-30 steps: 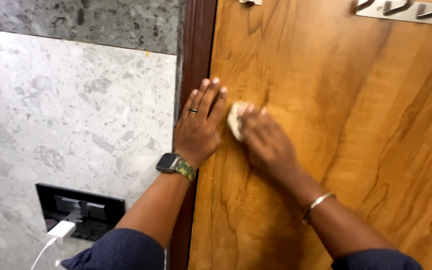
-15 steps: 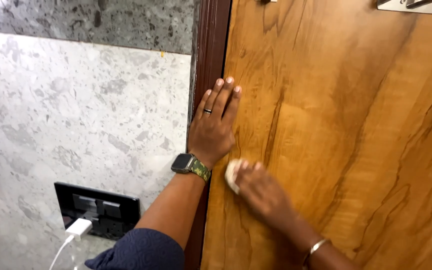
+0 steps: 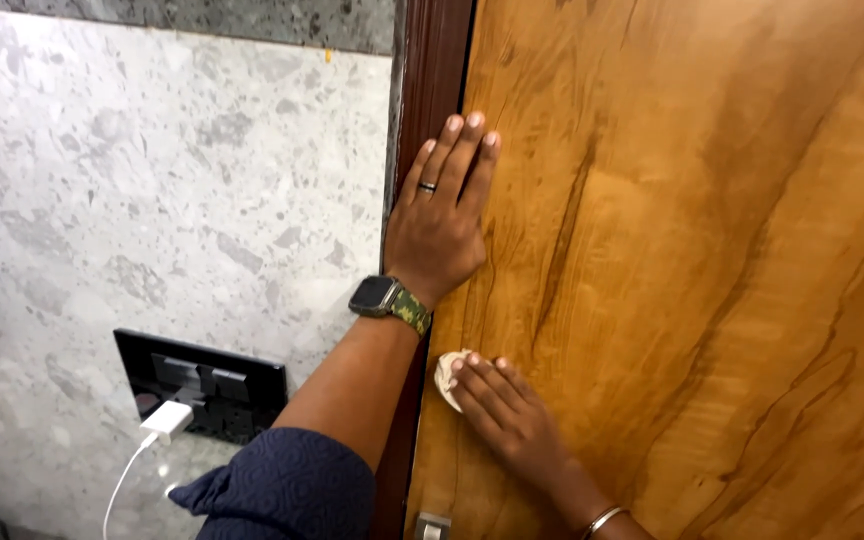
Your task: Wiping down a wooden door and a tiled wall with a cloth.
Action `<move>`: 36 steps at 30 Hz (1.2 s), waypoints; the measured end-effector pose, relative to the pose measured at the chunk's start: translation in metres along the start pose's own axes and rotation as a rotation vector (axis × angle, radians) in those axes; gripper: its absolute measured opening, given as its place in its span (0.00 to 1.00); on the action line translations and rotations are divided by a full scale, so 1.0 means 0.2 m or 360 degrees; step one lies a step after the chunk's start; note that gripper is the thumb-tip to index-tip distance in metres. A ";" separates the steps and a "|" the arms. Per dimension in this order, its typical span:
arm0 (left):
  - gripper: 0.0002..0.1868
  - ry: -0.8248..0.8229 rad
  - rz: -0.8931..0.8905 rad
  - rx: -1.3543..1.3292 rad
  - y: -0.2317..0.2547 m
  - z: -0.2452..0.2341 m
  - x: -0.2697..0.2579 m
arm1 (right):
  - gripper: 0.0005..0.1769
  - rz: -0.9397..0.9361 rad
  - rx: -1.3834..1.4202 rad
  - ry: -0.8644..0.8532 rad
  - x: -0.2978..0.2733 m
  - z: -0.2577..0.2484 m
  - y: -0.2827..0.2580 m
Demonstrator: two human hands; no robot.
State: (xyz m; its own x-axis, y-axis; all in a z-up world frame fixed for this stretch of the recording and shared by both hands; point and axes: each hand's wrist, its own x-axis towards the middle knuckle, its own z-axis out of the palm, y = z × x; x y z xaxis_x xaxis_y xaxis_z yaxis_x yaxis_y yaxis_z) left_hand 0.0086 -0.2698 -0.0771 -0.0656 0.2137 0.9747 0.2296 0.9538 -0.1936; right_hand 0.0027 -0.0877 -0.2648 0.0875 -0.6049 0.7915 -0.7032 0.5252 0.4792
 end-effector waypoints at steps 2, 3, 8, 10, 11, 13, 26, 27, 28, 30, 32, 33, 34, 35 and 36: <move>0.36 -0.0001 0.0013 -0.0009 0.00 0.00 0.00 | 0.25 -0.0084 0.0059 -0.0124 -0.03 0.02 0.00; 0.37 -0.0056 0.0000 0.0046 -0.01 0.01 0.00 | 0.26 -0.0053 0.0004 -0.0029 -0.03 0.04 0.03; 0.39 -0.0182 -0.0007 0.0156 -0.02 0.04 -0.01 | 0.24 0.0249 -0.0178 0.0143 0.12 -0.04 0.09; 0.37 -0.0114 -0.0036 0.0101 -0.01 0.03 0.00 | 0.19 0.0269 -0.0088 0.0238 0.17 -0.09 0.05; 0.37 -0.0127 -0.0033 0.0094 -0.01 0.03 -0.02 | 0.19 0.0283 -0.0085 0.0231 0.10 -0.05 0.02; 0.37 -0.0170 -0.0045 0.0138 -0.02 0.03 -0.01 | 0.27 0.0206 -0.0034 0.0078 -0.01 0.05 -0.01; 0.38 -0.0162 -0.0044 0.0166 0.00 0.01 0.00 | 0.28 0.0290 -0.0064 0.0042 -0.11 0.07 -0.04; 0.37 -0.0172 -0.0050 0.0169 -0.01 0.01 0.00 | 0.29 0.0350 -0.0017 0.0036 -0.10 0.07 -0.06; 0.37 -0.0180 -0.0057 0.0174 -0.01 0.01 0.00 | 0.30 0.0406 0.0030 0.0030 -0.10 0.07 -0.08; 0.37 -0.0176 -0.0050 0.0185 0.00 0.00 0.00 | 0.31 0.0302 0.0074 -0.0010 -0.16 0.13 -0.13; 0.37 -0.0162 -0.0038 0.0193 0.00 0.00 0.00 | 0.32 0.0196 0.0106 -0.0045 -0.22 0.16 -0.19; 0.38 -0.0165 -0.0041 0.0170 -0.01 0.01 0.00 | 0.31 0.0110 0.0146 -0.0193 -0.26 0.15 -0.21; 0.38 -0.0174 -0.0047 0.0146 -0.01 0.01 0.00 | 0.31 0.0025 0.0189 -0.0345 -0.30 0.14 -0.24; 0.38 -0.0167 -0.0047 0.0144 -0.01 0.02 -0.01 | 0.31 0.0023 0.0183 -0.0345 -0.28 0.11 -0.23; 0.38 -0.0156 -0.0044 0.0142 -0.01 0.02 -0.01 | 0.27 0.0025 0.0187 -0.0320 -0.26 0.09 -0.22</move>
State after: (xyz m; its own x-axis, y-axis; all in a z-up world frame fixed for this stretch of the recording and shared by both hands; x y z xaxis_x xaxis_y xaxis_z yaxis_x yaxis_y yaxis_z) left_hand 0.0045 -0.2708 -0.0783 -0.1661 0.2024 0.9651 0.1397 0.9737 -0.1802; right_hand 0.0163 -0.0898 -0.3345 -0.0579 -0.7106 0.7012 -0.7816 0.4693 0.4110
